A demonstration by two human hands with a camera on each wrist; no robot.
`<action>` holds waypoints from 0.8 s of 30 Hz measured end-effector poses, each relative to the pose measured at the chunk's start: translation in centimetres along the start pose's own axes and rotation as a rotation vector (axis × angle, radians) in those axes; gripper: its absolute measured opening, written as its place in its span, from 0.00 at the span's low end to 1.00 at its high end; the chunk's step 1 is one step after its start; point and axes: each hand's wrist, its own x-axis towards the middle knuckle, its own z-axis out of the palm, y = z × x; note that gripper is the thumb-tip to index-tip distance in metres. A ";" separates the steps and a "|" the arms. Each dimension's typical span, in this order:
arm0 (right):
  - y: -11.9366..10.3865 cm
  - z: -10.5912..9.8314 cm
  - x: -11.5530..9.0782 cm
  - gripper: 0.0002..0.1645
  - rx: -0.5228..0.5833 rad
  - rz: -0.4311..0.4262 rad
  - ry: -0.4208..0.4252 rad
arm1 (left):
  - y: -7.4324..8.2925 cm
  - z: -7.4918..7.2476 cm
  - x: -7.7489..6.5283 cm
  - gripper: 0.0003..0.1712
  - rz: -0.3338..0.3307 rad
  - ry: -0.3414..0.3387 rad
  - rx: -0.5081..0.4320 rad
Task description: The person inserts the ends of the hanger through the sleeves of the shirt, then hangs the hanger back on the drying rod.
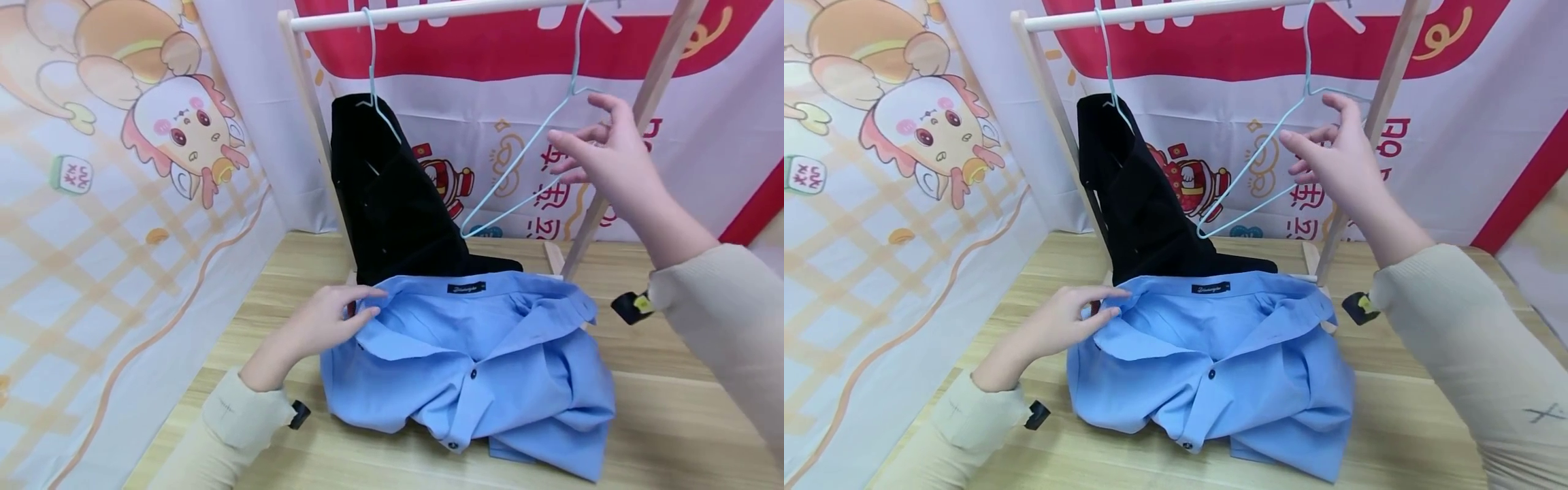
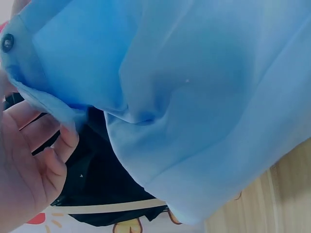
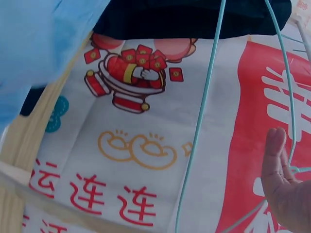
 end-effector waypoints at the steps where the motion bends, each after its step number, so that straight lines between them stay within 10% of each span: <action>1: -0.1 0.2 0.3 0.55 0.032 0.032 -0.009 | 0.0 0.1 0.0 0.19 0.003 -0.005 -0.004; 24: -2.5 0.5 2.9 0.61 0.128 0.079 -0.045 | -0.6 0.3 0.0 0.23 -0.017 0.001 -0.065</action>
